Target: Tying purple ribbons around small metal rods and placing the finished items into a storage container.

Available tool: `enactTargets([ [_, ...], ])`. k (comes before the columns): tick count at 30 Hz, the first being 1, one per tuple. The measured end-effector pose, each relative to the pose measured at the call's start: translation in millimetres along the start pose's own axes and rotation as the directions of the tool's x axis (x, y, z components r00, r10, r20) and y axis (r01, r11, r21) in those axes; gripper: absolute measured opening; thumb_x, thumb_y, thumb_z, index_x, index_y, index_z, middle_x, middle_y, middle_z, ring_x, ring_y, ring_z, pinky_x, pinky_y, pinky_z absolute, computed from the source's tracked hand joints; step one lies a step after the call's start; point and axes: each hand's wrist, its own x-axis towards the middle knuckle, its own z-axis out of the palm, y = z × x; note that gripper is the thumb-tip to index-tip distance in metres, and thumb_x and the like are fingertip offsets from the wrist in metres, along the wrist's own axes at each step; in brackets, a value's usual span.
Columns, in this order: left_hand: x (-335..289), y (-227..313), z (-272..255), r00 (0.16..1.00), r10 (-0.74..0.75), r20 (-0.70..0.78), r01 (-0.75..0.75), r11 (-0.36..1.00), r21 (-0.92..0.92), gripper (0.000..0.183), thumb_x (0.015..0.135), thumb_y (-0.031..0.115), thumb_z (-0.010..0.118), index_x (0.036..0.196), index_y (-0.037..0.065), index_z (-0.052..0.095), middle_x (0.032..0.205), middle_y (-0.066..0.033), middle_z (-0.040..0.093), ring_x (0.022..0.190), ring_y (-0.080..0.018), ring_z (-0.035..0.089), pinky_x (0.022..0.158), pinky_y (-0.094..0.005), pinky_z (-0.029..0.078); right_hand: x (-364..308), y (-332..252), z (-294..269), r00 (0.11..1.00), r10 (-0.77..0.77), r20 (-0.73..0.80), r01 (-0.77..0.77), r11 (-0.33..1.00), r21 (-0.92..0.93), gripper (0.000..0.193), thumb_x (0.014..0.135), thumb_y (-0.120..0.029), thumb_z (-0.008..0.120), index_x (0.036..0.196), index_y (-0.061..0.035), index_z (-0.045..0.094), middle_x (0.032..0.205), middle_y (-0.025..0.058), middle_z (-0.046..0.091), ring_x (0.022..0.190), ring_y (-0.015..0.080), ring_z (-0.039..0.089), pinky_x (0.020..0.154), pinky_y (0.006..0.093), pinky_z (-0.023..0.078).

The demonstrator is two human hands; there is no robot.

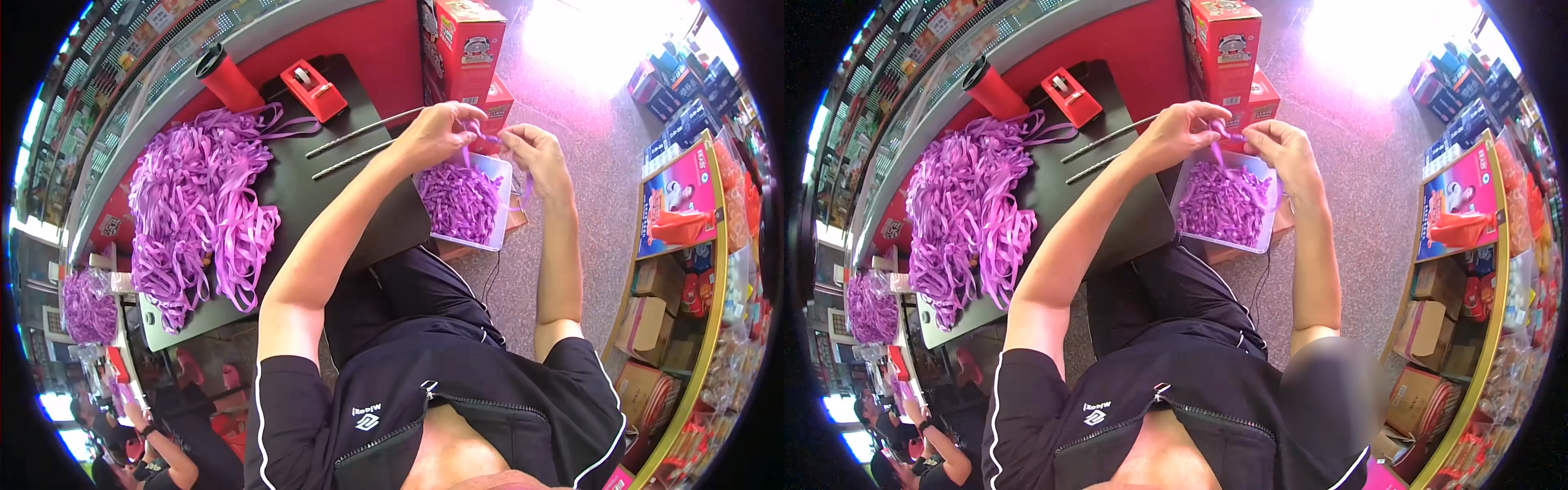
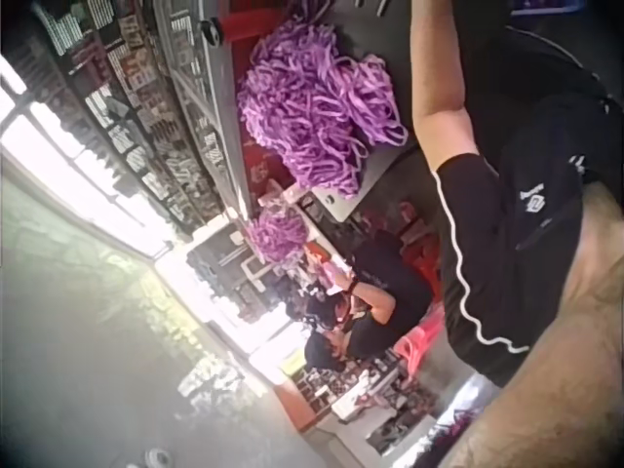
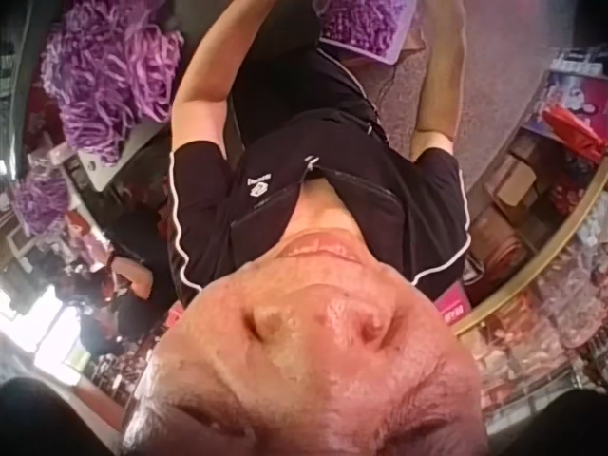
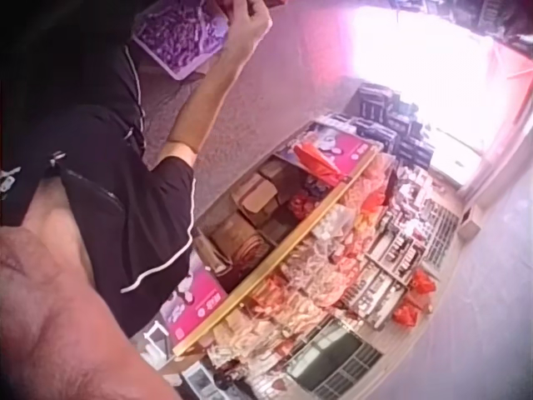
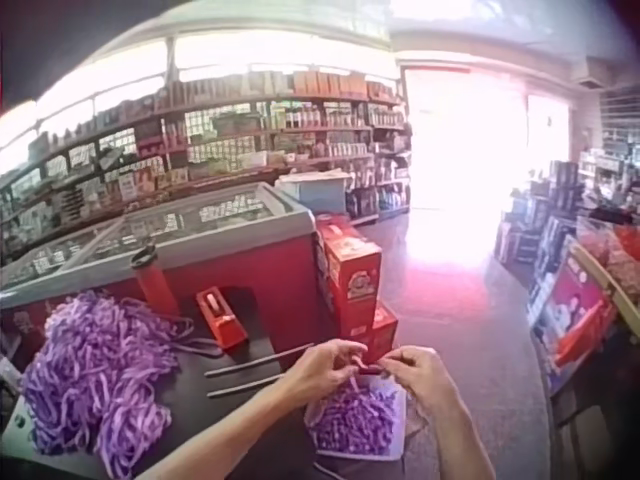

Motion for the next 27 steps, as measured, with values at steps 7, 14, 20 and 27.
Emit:
enactTargets([
  [7,19.2,-52.0,-39.7,0.905,-0.09,-0.415,0.058,0.994,-0.089,0.031,0.087,0.001,0.06,0.118,-0.005,0.058,0.108,-0.0156,0.065,0.099,-0.0175,0.062,0.085,-0.0261,0.05,72.7,58.7,49.1,0.989,-0.023,-0.148,0.107,0.801,0.589,0.02,0.087,-0.011,0.065,0.103,0.0009,0.064,0.089,0.0086,0.069,0.082,0.0117,0.066,0.065,0.019,0.049],
  [14,-9.4,-78.9,-63.1,0.712,-0.06,-0.7,0.062,0.998,-0.023,0.02,0.088,0.008,0.06,0.105,0.0,0.066,0.092,-0.0075,0.069,0.085,-0.0118,0.065,0.078,-0.0236,0.049,114.3,34.5,74.9,0.995,-0.091,-0.035,0.097,0.883,0.458,0.021,0.087,-0.01,0.064,0.106,0.0003,0.065,0.095,0.0094,0.07,0.081,0.0095,0.064,0.07,0.0186,0.048],
  [20,-7.6,-77.6,-60.1,0.661,0.104,-0.743,0.068,0.978,0.197,0.017,0.086,0.012,0.063,0.1,0.003,0.068,0.086,-0.0061,0.069,0.078,-0.0098,0.064,0.071,-0.0249,0.049,118.2,21.9,86.3,0.992,-0.078,0.098,0.039,0.938,0.346,0.021,0.087,-0.008,0.064,0.105,0.002,0.065,0.096,0.0115,0.07,0.091,0.0143,0.066,0.082,0.0222,0.05],
  [27,-6.5,-74.6,-60.4,0.815,0.027,-0.579,0.051,0.992,0.118,0.017,0.084,0.015,0.065,0.092,0.001,0.068,0.079,-0.0043,0.068,0.071,-0.0096,0.062,0.069,-0.0248,0.049,113.6,56.3,86.9,0.986,-0.072,0.151,0.0,0.902,0.432,0.021,0.089,-0.011,0.063,0.106,0.0018,0.065,0.097,0.0117,0.07,0.072,0.0073,0.061,0.067,0.0183,0.05],
])
